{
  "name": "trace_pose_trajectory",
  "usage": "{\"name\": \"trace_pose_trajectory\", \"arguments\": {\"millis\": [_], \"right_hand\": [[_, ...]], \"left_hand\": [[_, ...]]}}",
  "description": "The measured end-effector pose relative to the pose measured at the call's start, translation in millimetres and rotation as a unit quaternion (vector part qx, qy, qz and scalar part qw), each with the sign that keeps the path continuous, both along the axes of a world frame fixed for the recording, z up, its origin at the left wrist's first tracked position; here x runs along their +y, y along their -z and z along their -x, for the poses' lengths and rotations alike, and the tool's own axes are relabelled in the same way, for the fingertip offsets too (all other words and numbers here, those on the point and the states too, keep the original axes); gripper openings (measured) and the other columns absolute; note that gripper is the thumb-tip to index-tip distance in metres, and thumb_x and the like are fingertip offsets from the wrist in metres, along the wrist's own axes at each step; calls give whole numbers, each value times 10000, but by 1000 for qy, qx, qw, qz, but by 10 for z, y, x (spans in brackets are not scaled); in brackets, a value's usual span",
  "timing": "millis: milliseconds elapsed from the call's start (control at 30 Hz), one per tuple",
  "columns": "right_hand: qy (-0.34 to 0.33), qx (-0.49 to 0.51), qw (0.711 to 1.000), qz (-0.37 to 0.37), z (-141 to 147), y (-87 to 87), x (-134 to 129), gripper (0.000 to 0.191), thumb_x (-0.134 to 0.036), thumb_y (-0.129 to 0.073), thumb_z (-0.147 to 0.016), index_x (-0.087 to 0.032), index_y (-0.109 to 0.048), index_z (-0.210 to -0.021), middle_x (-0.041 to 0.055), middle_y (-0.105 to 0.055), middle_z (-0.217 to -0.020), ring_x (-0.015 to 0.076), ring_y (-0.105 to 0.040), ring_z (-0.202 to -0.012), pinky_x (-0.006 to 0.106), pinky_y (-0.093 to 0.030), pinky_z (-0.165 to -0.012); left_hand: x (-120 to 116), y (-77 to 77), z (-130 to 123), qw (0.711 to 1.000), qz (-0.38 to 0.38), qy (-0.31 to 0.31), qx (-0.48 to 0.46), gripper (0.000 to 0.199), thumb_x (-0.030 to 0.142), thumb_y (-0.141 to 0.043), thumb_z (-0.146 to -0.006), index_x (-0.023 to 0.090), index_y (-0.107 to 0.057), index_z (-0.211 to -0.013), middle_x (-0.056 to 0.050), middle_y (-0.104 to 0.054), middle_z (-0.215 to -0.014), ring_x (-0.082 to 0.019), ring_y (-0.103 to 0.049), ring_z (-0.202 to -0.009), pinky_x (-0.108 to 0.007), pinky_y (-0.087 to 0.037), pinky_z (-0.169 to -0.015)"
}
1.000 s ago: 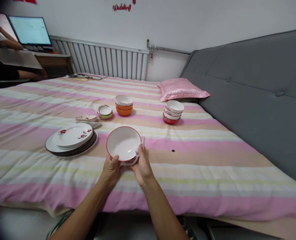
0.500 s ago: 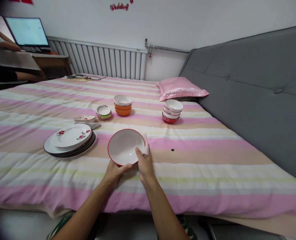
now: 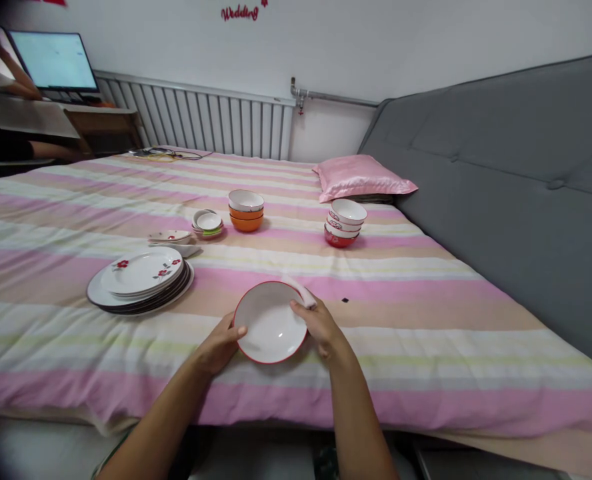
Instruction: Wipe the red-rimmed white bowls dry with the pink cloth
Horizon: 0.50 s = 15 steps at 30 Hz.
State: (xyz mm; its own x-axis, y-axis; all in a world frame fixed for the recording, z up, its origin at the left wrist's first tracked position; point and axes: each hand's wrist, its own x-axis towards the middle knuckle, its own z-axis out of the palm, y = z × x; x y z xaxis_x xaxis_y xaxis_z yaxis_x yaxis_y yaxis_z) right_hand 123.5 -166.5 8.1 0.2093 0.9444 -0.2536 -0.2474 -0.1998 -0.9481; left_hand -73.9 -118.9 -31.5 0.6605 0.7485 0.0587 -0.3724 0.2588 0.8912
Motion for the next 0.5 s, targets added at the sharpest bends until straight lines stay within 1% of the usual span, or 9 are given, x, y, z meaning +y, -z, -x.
{"name": "trace_pose_trajectory", "arguments": {"millis": [100,167,267,367,433,500], "right_hand": [[-15,-8,1000,-11,-34,-21,-22,472,-446,-808,-623,-174,-713,-996,84,-765,-943,287,-698,-937,422,-520,-883],[-19,-13,1000,-17,-41,-30,-27,477,-447,-806,-635,-182,-711,-1021,78,-761,-972,280,-691,-959,425,-508,-910],[-17,-25,999,-30,-27,-32,-22,464,-464,-785,-668,-189,-713,-1035,75,-758,-972,282,-677,-988,435,-505,-913],[-4,-35,998,-48,20,-23,2,445,-510,-742,-711,-183,-721,-1014,75,-760,-901,288,-678,-959,447,-511,-885],[2,-28,998,-57,62,-15,23,452,-528,-716,-736,-185,-717,-1030,70,-760,-876,283,-681,-932,452,-508,-885],[10,-15,998,-65,102,-4,45,450,-526,-709,-746,-199,-709,-1055,60,-760,-899,275,-678,-938,450,-498,-905]], "left_hand": [[3,-18,22,999,-7,43,24,671,385,-806,-656,128,-612,-1245,-167,-675,-1181,-353,-585,-1139,-422,-433,-976],[-3,-24,18,998,-10,49,35,681,392,-824,-627,117,-629,-1219,-175,-678,-1174,-358,-595,-1118,-434,-442,-965],[-23,-16,-5,999,-6,8,39,669,418,-839,-595,114,-664,-1164,-178,-688,-1149,-363,-614,-1087,-447,-457,-954],[-42,-1,-32,999,24,-36,17,650,440,-840,-585,116,-683,-1127,-184,-697,-1127,-371,-617,-1095,-446,-477,-944],[-46,7,-43,998,48,-48,-3,652,421,-843,-584,113,-678,-1134,-191,-702,-1115,-378,-611,-1113,-447,-487,-941],[-45,14,-49,996,67,-59,-15,659,394,-845,-587,109,-667,-1154,-195,-703,-1111,-381,-604,-1132,-453,-486,-951]]}}
